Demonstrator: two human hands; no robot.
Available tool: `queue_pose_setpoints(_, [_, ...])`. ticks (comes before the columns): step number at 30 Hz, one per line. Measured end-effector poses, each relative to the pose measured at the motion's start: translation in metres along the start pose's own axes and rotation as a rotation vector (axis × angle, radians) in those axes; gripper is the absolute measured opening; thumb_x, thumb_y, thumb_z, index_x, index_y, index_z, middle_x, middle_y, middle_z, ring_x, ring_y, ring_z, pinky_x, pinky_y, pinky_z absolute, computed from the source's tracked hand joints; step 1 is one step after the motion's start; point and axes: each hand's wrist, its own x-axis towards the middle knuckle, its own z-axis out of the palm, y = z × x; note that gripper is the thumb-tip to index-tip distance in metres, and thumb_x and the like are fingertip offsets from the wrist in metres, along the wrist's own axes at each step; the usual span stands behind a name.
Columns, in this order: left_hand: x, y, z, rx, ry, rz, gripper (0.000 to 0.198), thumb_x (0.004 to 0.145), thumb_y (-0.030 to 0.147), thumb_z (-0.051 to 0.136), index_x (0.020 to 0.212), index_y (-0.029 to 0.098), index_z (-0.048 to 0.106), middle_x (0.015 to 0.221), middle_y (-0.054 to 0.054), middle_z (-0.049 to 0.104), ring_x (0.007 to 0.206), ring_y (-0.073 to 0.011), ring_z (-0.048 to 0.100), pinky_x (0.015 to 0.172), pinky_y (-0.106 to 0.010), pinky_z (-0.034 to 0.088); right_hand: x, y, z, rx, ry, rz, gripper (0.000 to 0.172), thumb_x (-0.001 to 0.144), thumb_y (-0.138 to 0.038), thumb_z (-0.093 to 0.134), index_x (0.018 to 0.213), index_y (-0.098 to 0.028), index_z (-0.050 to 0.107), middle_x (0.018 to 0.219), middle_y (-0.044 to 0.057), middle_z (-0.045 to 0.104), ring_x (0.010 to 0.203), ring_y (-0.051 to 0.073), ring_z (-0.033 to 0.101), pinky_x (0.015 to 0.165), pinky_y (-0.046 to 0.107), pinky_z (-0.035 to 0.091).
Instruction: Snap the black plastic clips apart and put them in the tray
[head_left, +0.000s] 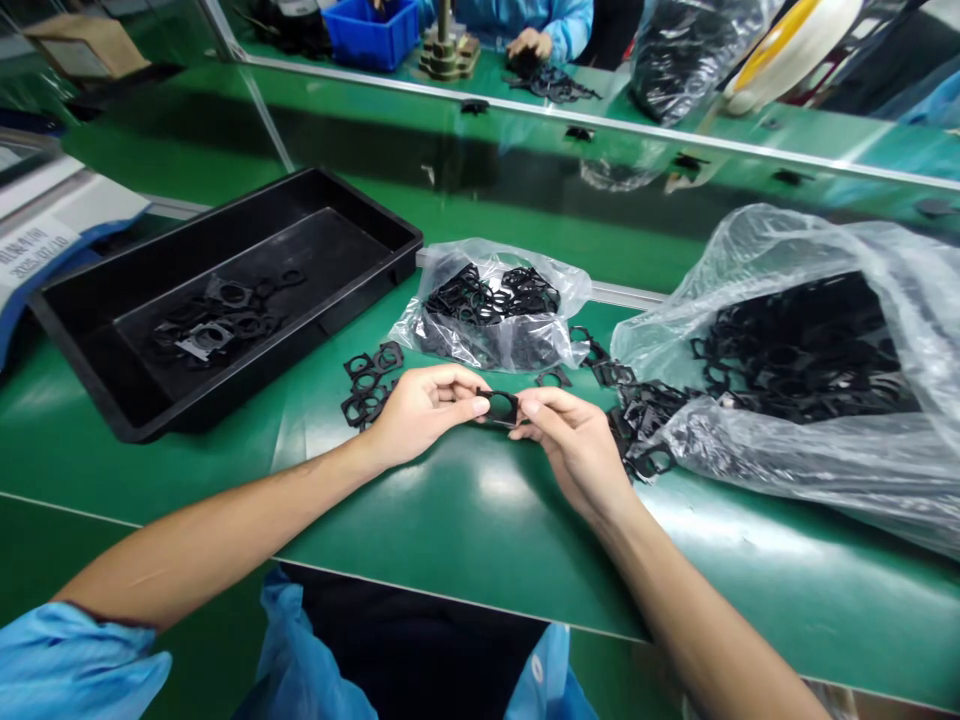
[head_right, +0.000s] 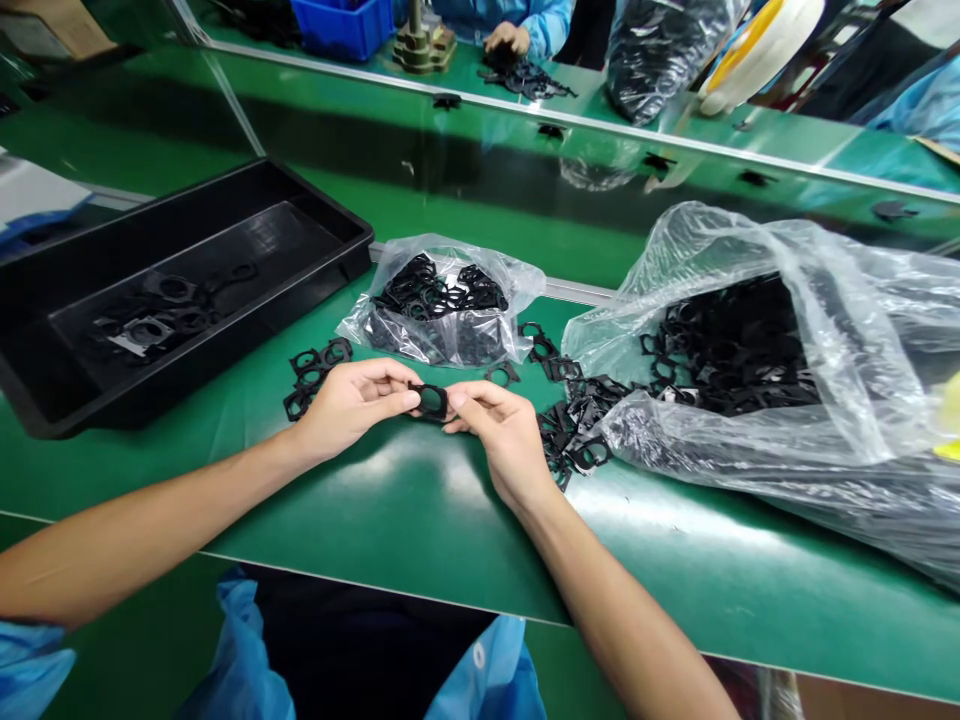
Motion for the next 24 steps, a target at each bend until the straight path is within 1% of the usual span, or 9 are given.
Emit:
queue_pose_setpoints(3, [0.0,0.0,-0.001,-0.008,-0.026,-0.019,0.021,0.07,0.027,0.083,0.081,0.013,0.071,0.066,-0.001,0.072,0.062,-0.0127,0.069,0.065,-0.023,0.057,0.0,0.0,-0.001,0.01,-0.018,0.016,0.025,0.067,-0.04,0.088,0.07,-0.019,0.074,0.069,-0.001,0.068,0.06,0.011,0.059,0.063,0.026,0.053])
queue_pose_setpoints(8, [-0.001,0.001,-0.001,0.018,-0.033,-0.015,0.021,0.071,0.027,0.083,0.081,0.013,0.071,0.064,-0.001,0.07,0.061,-0.012,0.067,0.064,-0.022,0.056,-0.001,0.0,-0.001,-0.054,-0.01,-0.062,0.026,0.069,-0.041,0.087,0.07,-0.019,0.073,0.065,-0.001,0.065,0.059,0.011,0.058,0.066,0.027,0.053])
queue_pose_setpoints(13, [-0.002,0.001,0.0,0.059,-0.014,-0.01,0.023,0.072,0.031,0.082,0.081,0.014,0.071,0.064,-0.001,0.069,0.061,-0.0132,0.067,0.063,-0.024,0.056,-0.002,0.001,-0.001,-0.157,-0.006,-0.166,0.025,0.068,-0.038,0.087,0.072,-0.02,0.071,0.072,0.0,0.065,0.063,0.012,0.058,0.068,0.029,0.054])
queue_pose_setpoints(18, [-0.005,0.0,0.003,0.079,-0.027,-0.019,0.02,0.074,0.03,0.079,0.083,0.014,0.07,0.067,-0.002,0.069,0.063,-0.0137,0.067,0.063,-0.023,0.055,-0.002,0.001,-0.003,-0.271,0.002,-0.261,0.021,0.075,-0.038,0.081,0.074,-0.021,0.07,0.08,0.002,0.064,0.074,0.015,0.061,0.07,0.029,0.055])
queue_pose_setpoints(20, [-0.008,-0.001,0.004,0.133,-0.041,-0.016,0.018,0.075,0.029,0.077,0.084,0.015,0.069,0.069,-0.002,0.069,0.066,-0.0141,0.067,0.065,-0.023,0.055,-0.005,0.002,-0.002,-0.311,0.005,-0.281,0.019,0.078,-0.037,0.078,0.076,-0.021,0.069,0.081,0.002,0.063,0.076,0.016,0.061,0.069,0.028,0.055])
queue_pose_setpoints(24, [-0.015,-0.005,0.005,0.34,-0.084,0.015,0.013,0.081,0.029,0.071,0.085,0.018,0.067,0.079,0.0,0.07,0.075,-0.0142,0.068,0.077,-0.024,0.056,-0.014,0.006,0.0,-0.398,0.017,-0.295,0.013,0.084,-0.033,0.069,0.081,-0.021,0.066,0.087,0.003,0.064,0.081,0.016,0.063,0.074,0.027,0.055])
